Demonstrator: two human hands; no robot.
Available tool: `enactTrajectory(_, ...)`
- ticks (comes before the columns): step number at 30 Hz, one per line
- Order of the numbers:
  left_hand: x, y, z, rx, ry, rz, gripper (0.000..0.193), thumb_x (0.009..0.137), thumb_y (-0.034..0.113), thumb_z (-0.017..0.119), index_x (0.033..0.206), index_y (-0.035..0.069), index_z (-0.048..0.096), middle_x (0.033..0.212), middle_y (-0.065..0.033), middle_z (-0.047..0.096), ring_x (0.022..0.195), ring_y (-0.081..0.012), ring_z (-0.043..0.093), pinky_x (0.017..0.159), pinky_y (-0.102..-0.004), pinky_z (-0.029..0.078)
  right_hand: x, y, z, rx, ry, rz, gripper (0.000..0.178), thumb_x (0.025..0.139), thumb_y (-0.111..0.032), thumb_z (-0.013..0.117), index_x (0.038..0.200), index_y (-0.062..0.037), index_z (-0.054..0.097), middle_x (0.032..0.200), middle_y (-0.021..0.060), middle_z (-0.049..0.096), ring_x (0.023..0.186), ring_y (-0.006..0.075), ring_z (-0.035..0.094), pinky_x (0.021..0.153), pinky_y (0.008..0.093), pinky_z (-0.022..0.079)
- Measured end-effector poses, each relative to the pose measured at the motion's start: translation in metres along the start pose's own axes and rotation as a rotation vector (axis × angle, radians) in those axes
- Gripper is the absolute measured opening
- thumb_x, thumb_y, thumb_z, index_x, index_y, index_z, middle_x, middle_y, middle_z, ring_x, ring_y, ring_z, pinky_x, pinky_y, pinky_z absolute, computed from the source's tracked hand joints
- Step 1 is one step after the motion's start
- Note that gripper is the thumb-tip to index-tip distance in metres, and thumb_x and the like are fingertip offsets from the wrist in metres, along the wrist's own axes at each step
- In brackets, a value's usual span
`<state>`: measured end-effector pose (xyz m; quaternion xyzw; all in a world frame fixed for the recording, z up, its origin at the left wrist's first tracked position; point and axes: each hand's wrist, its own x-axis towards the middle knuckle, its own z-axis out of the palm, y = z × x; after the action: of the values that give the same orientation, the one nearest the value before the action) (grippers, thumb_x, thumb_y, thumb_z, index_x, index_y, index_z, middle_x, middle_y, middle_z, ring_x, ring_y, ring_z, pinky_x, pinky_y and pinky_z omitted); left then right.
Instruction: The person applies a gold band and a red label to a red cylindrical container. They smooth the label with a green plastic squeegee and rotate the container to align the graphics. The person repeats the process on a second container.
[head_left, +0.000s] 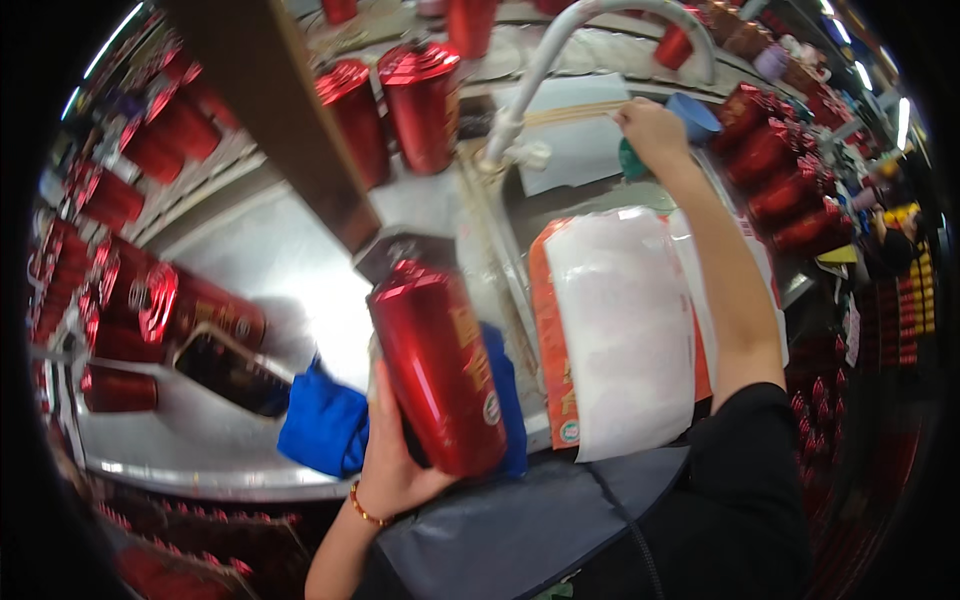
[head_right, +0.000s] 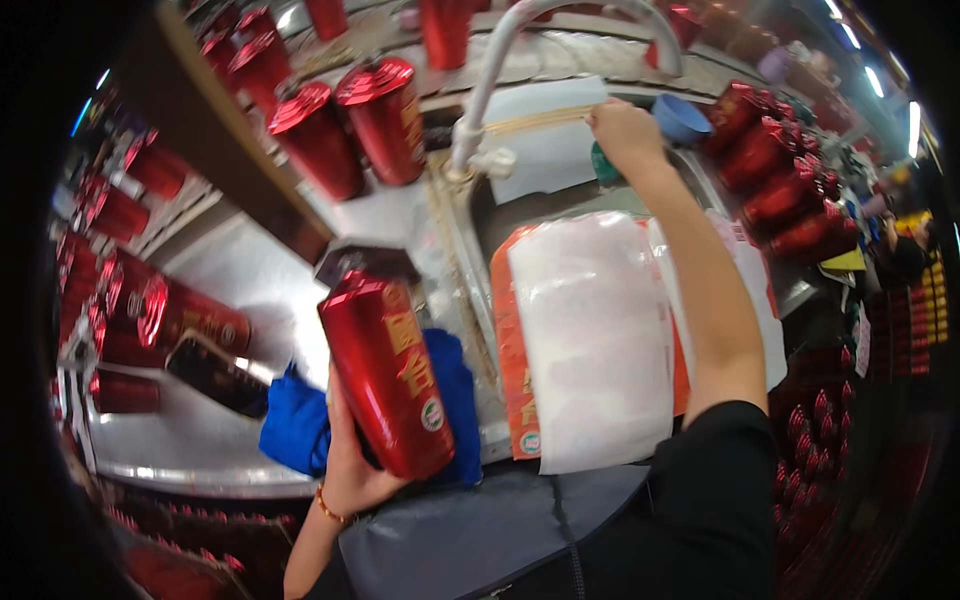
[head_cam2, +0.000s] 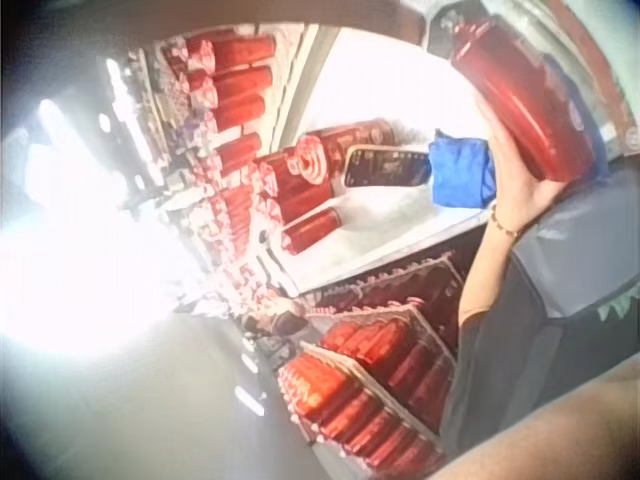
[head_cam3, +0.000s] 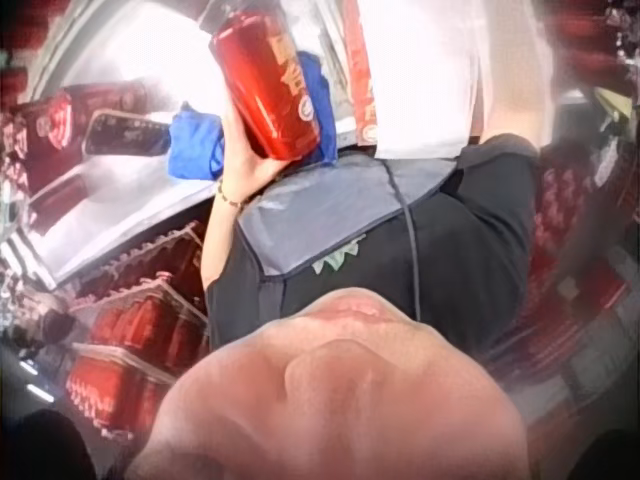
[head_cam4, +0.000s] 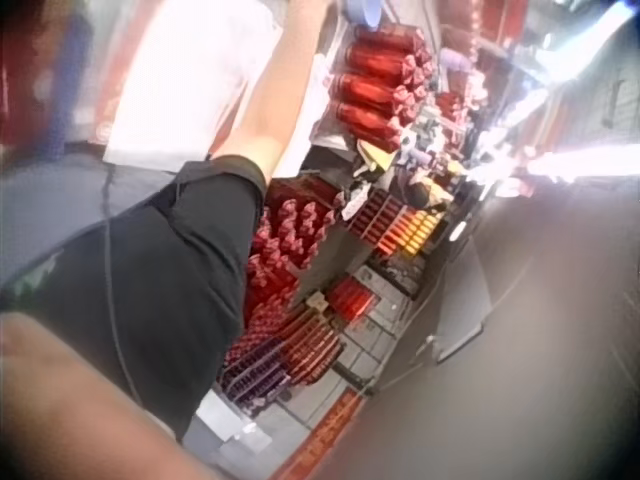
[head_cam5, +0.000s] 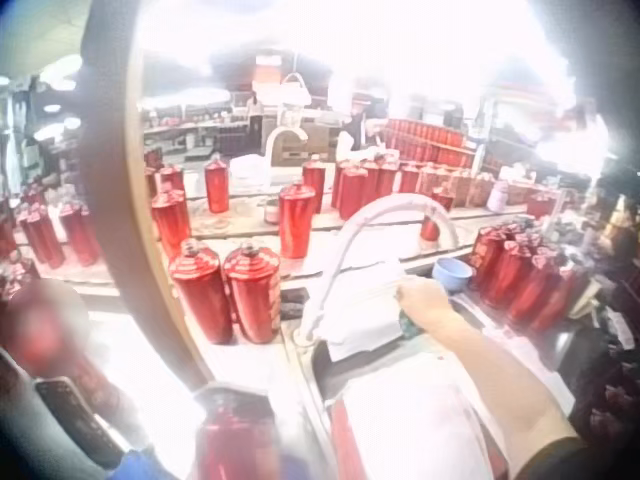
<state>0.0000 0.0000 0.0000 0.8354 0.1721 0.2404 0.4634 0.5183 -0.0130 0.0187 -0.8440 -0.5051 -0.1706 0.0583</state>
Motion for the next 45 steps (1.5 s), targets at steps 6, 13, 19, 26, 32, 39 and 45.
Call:
enactTrajectory(6, -0.011, 0.024, -0.009, 0.134, 0.069, 0.069, 0.132, 0.068, 0.043, 0.095, 0.159, -0.007, 0.015, 0.161, -0.0312, 0.025, 0.147, -0.0449, 0.033, 0.118, -0.0471, 0.033, -0.107, -0.099, -0.166, 0.709, -0.291, -0.304, 0.011, 0.087, -0.01, 0.07, 0.086, 0.0006, 0.071, 0.077, 0.012, 0.066, 0.067, 0.0242, 0.065, 0.061, 0.0318, 0.049)
enactTrajectory(13, 0.018, 0.098, -0.015, -0.166, -0.223, 0.41, 0.104, 0.072, 0.053, 0.09, 0.147, -0.005, 0.048, 0.14, -0.0299, 0.054, 0.13, -0.0449, 0.055, 0.105, -0.0491, 0.046, -0.176, -0.17, -0.256, 0.905, -0.621, -0.878, 0.01, 0.08, -0.009, 0.08, 0.089, -0.0054, 0.076, 0.082, 0.005, 0.072, 0.064, 0.0185, 0.071, 0.051, 0.0297, 0.054)
enactTrajectory(19, 0.005, 0.103, -0.016, -0.658, -0.551, -0.151, 0.058, 0.082, 0.009, 0.087, 0.134, -0.002, 0.066, 0.098, -0.0078, 0.076, 0.069, -0.0118, 0.062, 0.066, -0.0275, 0.05, -0.198, -0.152, -0.257, 1.117, -0.626, -0.723, 0.015, 0.078, -0.006, 0.082, 0.092, -0.003, 0.078, 0.08, 0.008, 0.074, 0.065, 0.0176, 0.071, 0.053, 0.0277, 0.054)
enactTrajectory(26, -0.029, 0.071, -0.028, -0.64, -0.404, -0.251, 0.021, 0.089, 0.01, 0.08, 0.109, 0.002, 0.077, 0.087, -0.0047, 0.073, 0.069, -0.0097, 0.062, 0.066, -0.0243, 0.048, -0.247, -0.114, -0.225, 1.299, -0.501, -0.004, 0.006, 0.084, 0.001, 0.068, 0.084, 0.0052, 0.072, 0.076, 0.0125, 0.069, 0.052, 0.0116, 0.06, 0.05, 0.022, 0.045)
enactTrajectory(32, -0.036, 0.069, -0.026, -0.646, -0.58, -0.409, 0.035, 0.084, 0.019, 0.087, 0.114, 0.005, 0.077, 0.081, -0.0004, 0.064, 0.065, -0.0089, 0.054, 0.062, -0.0245, 0.043, -0.278, -0.101, -0.199, 1.428, -0.491, 0.242, 0.01, 0.09, 0.005, 0.059, 0.088, 0.0076, 0.068, 0.079, 0.0145, 0.068, 0.049, 0.0093, 0.057, 0.049, 0.0192, 0.044)
enactTrajectory(39, -0.024, 0.077, -0.029, -0.378, -0.552, -0.372, 0.027, 0.075, 0.012, 0.091, 0.098, 0.003, 0.081, 0.074, -0.0018, 0.071, 0.064, -0.0101, 0.056, 0.061, -0.0259, 0.041, -0.283, -0.095, -0.194, 1.475, -0.457, 0.281, 0.011, 0.092, 0.004, 0.058, 0.089, 0.0078, 0.067, 0.081, 0.0145, 0.069, 0.049, 0.0095, 0.057, 0.049, 0.0194, 0.044)
enactTrajectory(45, -0.029, 0.075, -0.029, -0.335, -0.232, -0.459, 0.011, 0.086, 0.004, 0.081, 0.094, -0.001, 0.077, 0.083, -0.0064, 0.073, 0.073, -0.0092, 0.064, 0.064, -0.0237, 0.049, -0.284, -0.095, -0.182, 1.499, -0.495, 0.388, 0.01, 0.092, 0.003, 0.06, 0.089, 0.0069, 0.069, 0.08, 0.0124, 0.07, 0.054, 0.0084, 0.058, 0.049, 0.0189, 0.043)
